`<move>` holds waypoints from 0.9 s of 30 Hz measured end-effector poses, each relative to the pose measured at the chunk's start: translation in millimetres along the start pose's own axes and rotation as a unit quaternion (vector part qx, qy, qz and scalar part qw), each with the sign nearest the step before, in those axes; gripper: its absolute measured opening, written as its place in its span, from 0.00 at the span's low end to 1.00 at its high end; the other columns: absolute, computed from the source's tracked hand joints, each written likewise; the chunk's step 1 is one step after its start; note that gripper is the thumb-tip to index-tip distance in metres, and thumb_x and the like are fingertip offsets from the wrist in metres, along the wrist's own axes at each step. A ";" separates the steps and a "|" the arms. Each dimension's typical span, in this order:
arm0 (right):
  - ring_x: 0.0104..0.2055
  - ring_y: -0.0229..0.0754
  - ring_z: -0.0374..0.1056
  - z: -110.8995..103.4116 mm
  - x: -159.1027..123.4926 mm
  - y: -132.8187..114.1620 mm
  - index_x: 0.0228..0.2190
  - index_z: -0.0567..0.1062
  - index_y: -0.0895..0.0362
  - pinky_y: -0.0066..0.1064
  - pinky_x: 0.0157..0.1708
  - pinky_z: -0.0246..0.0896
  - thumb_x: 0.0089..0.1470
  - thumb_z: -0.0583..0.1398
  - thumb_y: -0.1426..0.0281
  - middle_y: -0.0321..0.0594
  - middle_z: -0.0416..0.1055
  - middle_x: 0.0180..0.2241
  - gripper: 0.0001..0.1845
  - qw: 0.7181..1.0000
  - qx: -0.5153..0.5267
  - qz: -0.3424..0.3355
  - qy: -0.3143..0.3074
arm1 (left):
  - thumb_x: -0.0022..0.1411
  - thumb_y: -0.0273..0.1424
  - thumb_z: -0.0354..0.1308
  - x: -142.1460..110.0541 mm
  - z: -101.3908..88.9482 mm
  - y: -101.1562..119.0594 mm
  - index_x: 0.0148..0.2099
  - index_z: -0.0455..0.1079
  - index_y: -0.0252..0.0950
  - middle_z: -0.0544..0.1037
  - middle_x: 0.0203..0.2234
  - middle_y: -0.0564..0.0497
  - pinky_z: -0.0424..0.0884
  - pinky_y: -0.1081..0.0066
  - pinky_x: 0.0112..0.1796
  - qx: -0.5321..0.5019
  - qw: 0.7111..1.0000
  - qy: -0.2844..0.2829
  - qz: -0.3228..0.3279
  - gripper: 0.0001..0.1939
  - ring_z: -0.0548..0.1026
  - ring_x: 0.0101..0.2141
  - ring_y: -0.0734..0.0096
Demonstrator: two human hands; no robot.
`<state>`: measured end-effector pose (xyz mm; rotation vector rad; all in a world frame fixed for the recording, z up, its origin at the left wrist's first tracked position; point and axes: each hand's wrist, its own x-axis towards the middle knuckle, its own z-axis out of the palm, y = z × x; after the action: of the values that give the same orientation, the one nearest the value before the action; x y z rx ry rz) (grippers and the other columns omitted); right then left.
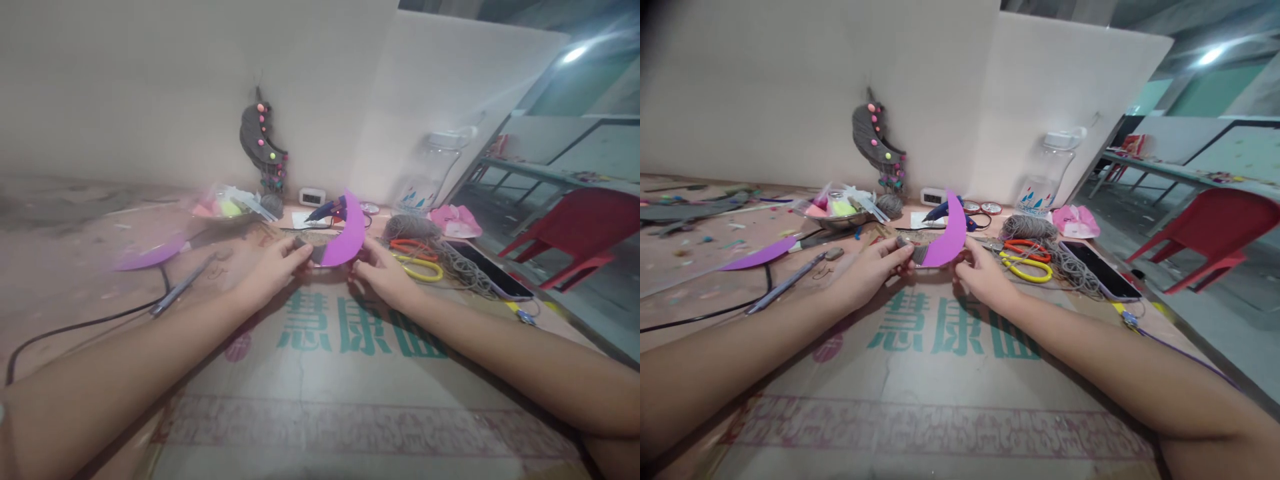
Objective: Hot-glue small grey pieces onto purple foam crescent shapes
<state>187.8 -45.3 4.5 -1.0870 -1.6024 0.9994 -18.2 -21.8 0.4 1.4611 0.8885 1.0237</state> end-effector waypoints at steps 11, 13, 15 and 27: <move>0.16 0.30 0.56 2.4 -4.9 -7.2 0.27 0.68 0.58 0.23 0.15 0.51 0.54 0.58 0.56 0.31 0.65 0.19 0.17 0.998 -0.042 0.041 -0.013 | 0.57 0.44 0.59 -9.9 5.4 7.2 0.42 0.69 0.35 0.77 0.33 0.50 0.69 0.71 0.31 0.155 0.987 -0.040 0.026 0.18 0.74 0.31 0.70; 0.17 0.30 0.57 3.9 -5.7 -9.7 0.27 0.68 0.58 0.23 0.16 0.52 0.54 0.58 0.56 0.32 0.65 0.19 0.17 0.997 -0.062 0.035 -0.016 | 0.56 0.42 0.60 -11.7 6.8 10.2 0.42 0.71 0.35 0.78 0.36 0.49 0.70 0.71 0.33 0.181 0.982 -0.024 0.038 0.17 0.75 0.33 0.69; 0.19 0.31 0.59 4.5 -6.2 -10.5 0.27 0.68 0.58 0.23 0.18 0.54 0.54 0.58 0.57 0.32 0.65 0.20 0.17 0.997 -0.077 0.023 -0.020 | 0.56 0.40 0.60 -12.8 8.0 14.0 0.40 0.72 0.34 0.78 0.36 0.49 0.70 0.71 0.36 0.205 0.977 -0.012 0.057 0.15 0.75 0.35 0.68; 0.22 0.34 0.63 4.6 -6.6 -5.9 0.28 0.69 0.59 0.27 0.24 0.60 0.56 0.57 0.60 0.34 0.68 0.21 0.14 0.993 -0.104 -0.022 -0.047 | 0.61 0.39 0.54 -12.1 5.2 10.7 0.36 0.74 0.34 0.80 0.33 0.49 0.70 0.71 0.37 0.244 0.965 -0.033 0.089 0.15 0.76 0.34 0.67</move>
<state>183.4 -53.9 7.3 -1.1522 -1.8314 0.8797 -17.6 -36.3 9.3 2.0079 1.0198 0.9151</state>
